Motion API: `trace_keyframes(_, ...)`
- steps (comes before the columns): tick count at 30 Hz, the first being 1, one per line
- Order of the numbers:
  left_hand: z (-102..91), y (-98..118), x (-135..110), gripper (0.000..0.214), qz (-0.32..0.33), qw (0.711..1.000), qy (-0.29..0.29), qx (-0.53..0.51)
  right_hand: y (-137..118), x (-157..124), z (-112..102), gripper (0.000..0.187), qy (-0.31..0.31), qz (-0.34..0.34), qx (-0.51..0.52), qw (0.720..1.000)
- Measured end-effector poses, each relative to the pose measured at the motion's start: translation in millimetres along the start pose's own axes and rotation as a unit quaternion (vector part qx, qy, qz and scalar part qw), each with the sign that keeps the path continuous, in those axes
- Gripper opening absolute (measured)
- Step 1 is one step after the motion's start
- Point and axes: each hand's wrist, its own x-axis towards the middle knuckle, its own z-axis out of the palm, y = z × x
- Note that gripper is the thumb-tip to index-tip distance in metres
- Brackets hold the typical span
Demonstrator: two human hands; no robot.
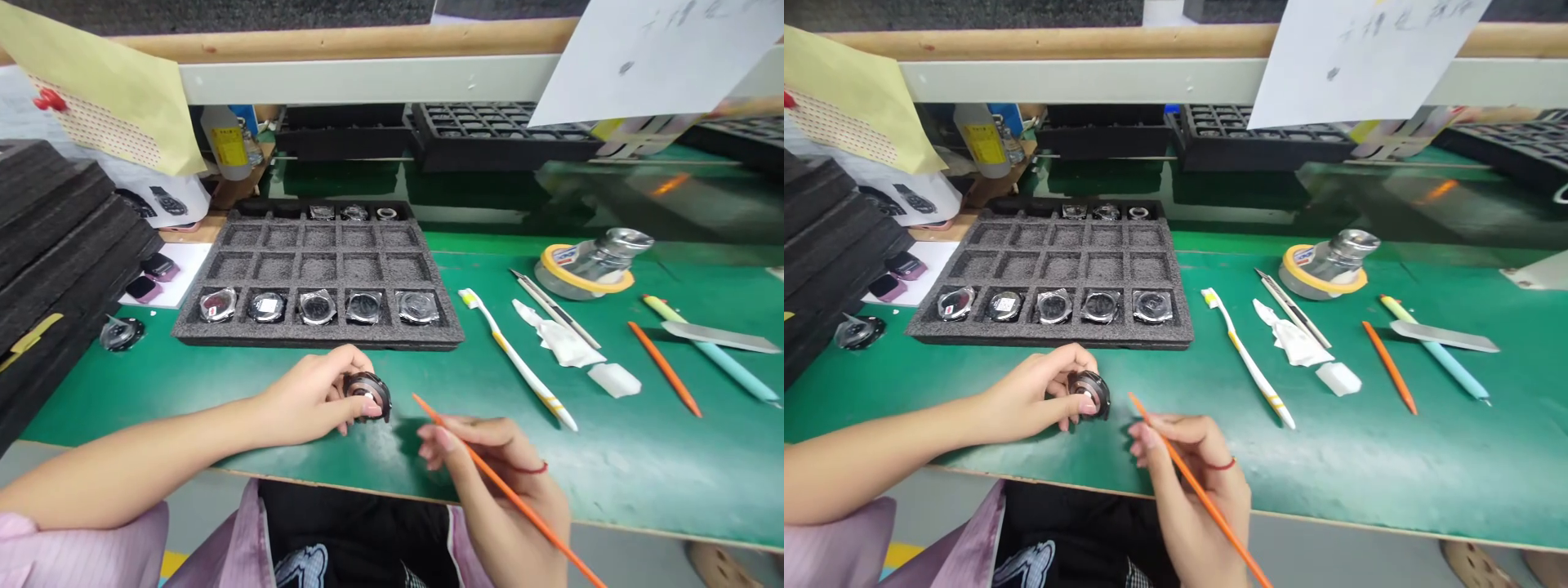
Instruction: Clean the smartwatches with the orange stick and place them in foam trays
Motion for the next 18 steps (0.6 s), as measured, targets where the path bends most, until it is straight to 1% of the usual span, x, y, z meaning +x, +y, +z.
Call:
trace_keyframes(2,0.3,-1,0,0.025,0.026,0.999,-0.009,0.029,-1,9,-3,0.001,0.009,-0.017,0.002,1.000)
trace_keyframes(5,0.5,-3,1,0.020,0.048,0.996,-0.010,0.068,2,15,-1,0.004,-0.021,-0.040,-0.008,0.999)
trace_keyframes(7,0.3,-3,2,0.019,0.041,0.998,-0.017,0.053,5,16,0,0.008,-0.051,-0.061,-0.027,0.996)
trace_keyframes(11,0.0,-4,4,0.019,0.030,0.999,-0.029,0.011,9,15,1,0.018,-0.103,-0.126,-0.045,0.986)
trace_keyframes(15,0.1,-4,5,0.017,0.031,0.999,-0.032,0.001,8,17,-1,0.020,-0.123,-0.143,-0.062,0.980)
trace_keyframes(18,-0.3,-4,6,0.016,0.046,0.998,-0.036,-0.004,6,20,1,0.020,-0.126,-0.165,-0.078,0.975)
